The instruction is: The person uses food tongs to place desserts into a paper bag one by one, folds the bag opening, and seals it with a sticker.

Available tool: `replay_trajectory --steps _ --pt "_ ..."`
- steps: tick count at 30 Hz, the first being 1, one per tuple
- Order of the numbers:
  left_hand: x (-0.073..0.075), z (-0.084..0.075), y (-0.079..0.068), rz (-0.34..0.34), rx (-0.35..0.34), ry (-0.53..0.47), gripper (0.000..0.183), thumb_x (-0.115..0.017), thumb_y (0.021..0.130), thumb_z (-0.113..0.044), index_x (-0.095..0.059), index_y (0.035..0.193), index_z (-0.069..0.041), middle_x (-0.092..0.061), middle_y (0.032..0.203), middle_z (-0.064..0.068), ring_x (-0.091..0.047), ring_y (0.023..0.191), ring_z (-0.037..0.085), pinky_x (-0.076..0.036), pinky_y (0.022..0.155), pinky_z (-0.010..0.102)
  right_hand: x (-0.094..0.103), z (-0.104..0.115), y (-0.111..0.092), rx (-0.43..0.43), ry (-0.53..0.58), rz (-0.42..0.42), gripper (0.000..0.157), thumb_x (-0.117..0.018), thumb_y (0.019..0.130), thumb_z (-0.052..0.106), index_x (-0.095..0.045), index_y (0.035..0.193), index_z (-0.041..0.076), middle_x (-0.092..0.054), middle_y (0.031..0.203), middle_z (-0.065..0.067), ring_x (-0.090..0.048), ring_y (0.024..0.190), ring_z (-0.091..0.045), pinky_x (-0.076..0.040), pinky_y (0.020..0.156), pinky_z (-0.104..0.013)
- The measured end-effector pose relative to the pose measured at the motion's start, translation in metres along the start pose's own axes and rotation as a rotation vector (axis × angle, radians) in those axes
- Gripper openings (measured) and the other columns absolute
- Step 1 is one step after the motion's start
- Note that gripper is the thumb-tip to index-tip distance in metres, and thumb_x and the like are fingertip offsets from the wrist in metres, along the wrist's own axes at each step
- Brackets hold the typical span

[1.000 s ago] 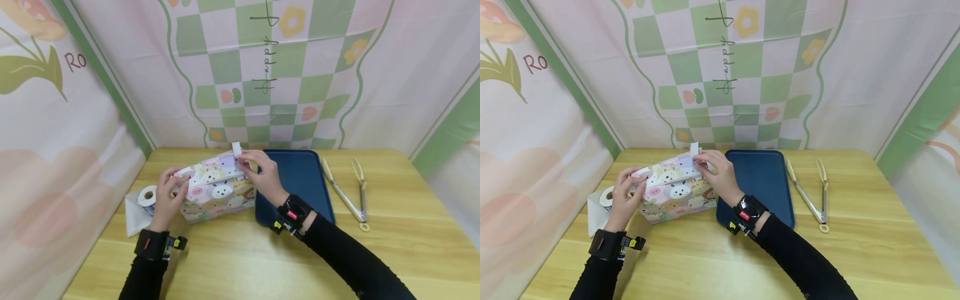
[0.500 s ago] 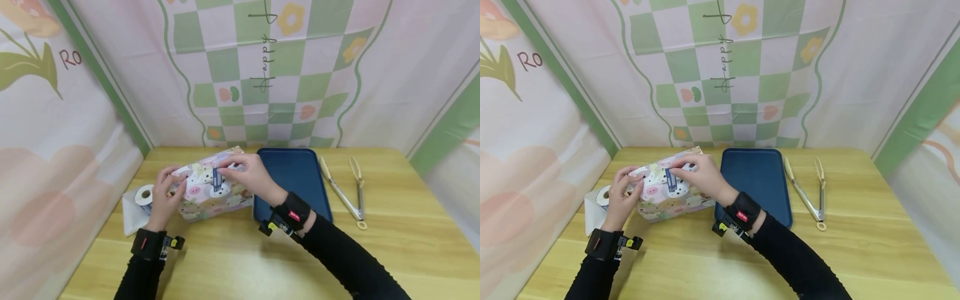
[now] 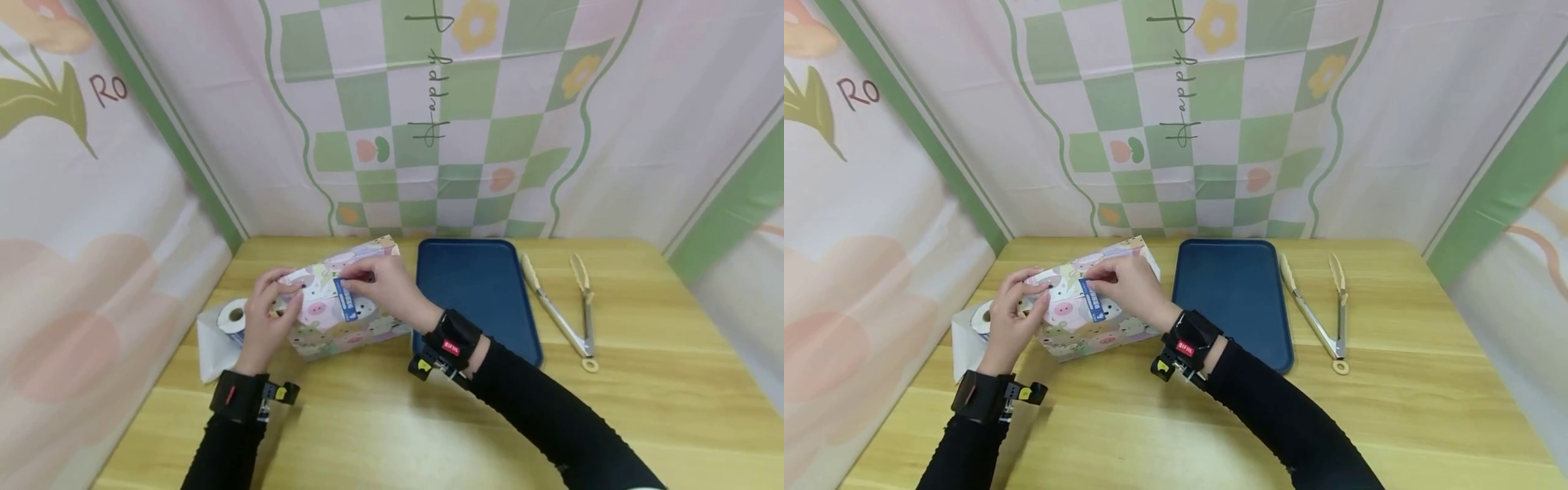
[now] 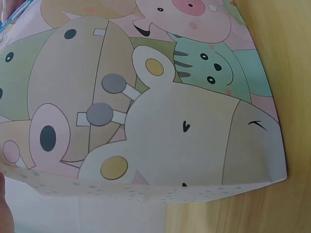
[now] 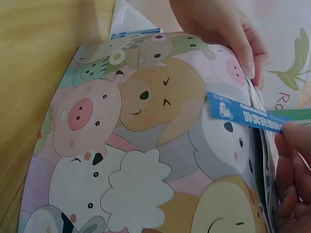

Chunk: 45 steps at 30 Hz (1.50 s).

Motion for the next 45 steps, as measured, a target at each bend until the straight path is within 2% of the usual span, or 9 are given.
replay_trajectory --steps 6,13,18,22,29,34,37,40,45 --pt "0.004 0.002 -0.002 0.005 0.013 0.012 0.013 -0.071 0.083 0.001 -0.07 0.094 -0.005 -0.061 0.128 0.012 -0.053 0.122 0.022 -0.039 0.104 0.019 -0.005 0.003 0.001 -0.004 -0.067 -0.032 0.021 -0.074 0.087 0.017 -0.075 0.108 0.019 -0.075 0.098 0.004 -0.066 0.087 -0.004 -0.054 0.076 -0.019" --pt "0.005 0.002 -0.002 0.016 0.014 0.02 0.01 -0.072 0.084 -0.001 -0.069 0.092 -0.005 -0.061 0.128 0.012 -0.053 0.123 0.024 -0.038 0.105 0.02 -0.006 0.006 0.0 0.048 -0.14 -0.058 0.02 -0.074 0.087 0.015 -0.076 0.106 0.021 -0.075 0.101 0.005 -0.067 0.091 -0.004 -0.054 0.079 -0.021" --pt "0.005 0.003 -0.002 0.02 0.029 0.008 0.012 -0.073 0.083 0.001 -0.068 0.09 -0.007 -0.061 0.127 0.012 -0.054 0.121 0.028 -0.037 0.104 0.02 -0.009 0.007 -0.002 0.127 -0.238 -0.103 0.02 -0.075 0.087 0.017 -0.076 0.106 0.024 -0.075 0.106 0.008 -0.068 0.101 -0.006 -0.055 0.088 -0.024" --pt "0.006 0.003 -0.001 0.03 0.029 -0.003 0.013 -0.074 0.081 0.001 -0.067 0.09 -0.007 -0.062 0.126 0.013 -0.054 0.12 0.028 -0.036 0.105 0.022 -0.014 0.006 -0.005 0.215 -0.328 -0.158 0.019 -0.075 0.086 0.021 -0.076 0.105 0.025 -0.074 0.105 0.008 -0.067 0.099 -0.006 -0.054 0.088 -0.026" --pt "0.006 0.004 0.002 0.077 0.07 -0.023 0.015 -0.073 0.083 -0.003 -0.062 0.089 -0.01 -0.061 0.127 0.01 -0.053 0.121 0.019 -0.036 0.106 0.024 -0.015 0.006 -0.004 0.243 -0.379 -0.24 0.02 -0.075 0.087 0.029 -0.076 0.105 0.024 -0.056 0.106 0.001 -0.059 0.088 -0.008 -0.051 0.072 -0.024" --pt "0.005 0.007 0.002 0.093 0.079 -0.049 0.014 -0.073 0.084 -0.005 -0.061 0.088 -0.011 -0.06 0.128 0.009 -0.052 0.122 0.019 -0.037 0.105 0.025 -0.016 0.008 0.001 0.208 -0.445 -0.253 0.02 -0.072 0.088 0.037 -0.072 0.105 0.027 -0.055 0.104 0.003 -0.055 0.078 -0.006 -0.047 0.06 -0.022" --pt "0.004 0.008 0.002 0.095 0.082 -0.064 0.015 -0.073 0.084 -0.005 -0.059 0.088 -0.011 -0.06 0.128 0.006 -0.053 0.122 0.019 -0.037 0.104 0.025 -0.015 0.006 0.003 0.163 -0.453 -0.304 0.031 -0.073 0.086 0.042 -0.067 0.113 0.026 -0.055 0.102 0.004 -0.049 0.07 -0.003 -0.039 0.049 -0.018" --pt "0.003 0.009 0.002 0.094 0.097 -0.066 0.017 -0.073 0.083 -0.003 -0.058 0.087 -0.01 -0.06 0.128 0.004 -0.053 0.121 0.017 -0.038 0.103 0.023 -0.014 0.004 0.005 0.137 -0.463 -0.353 0.03 -0.072 0.086 0.045 -0.066 0.108 0.024 -0.054 0.097 0.005 -0.046 0.065 -0.003 -0.034 0.046 -0.017" --pt "0.003 0.0 0.004 0.081 0.106 -0.067 0.019 -0.072 0.08 0.006 -0.056 0.085 -0.002 -0.06 0.127 0.016 -0.053 0.118 0.025 -0.037 0.101 0.019 -0.018 0.006 -0.001 0.243 -0.56 -0.353 0.021 -0.068 0.089 0.045 -0.067 0.089 0.023 -0.055 0.085 0.007 -0.054 0.068 -0.005 -0.042 0.051 -0.019"
Point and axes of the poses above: each hand's wrist, its own y-axis towards the middle knuckle, its own x-axis out of the back of the hand, z = x × y, the point moved 5 cm from there along y, towards the middle knuckle
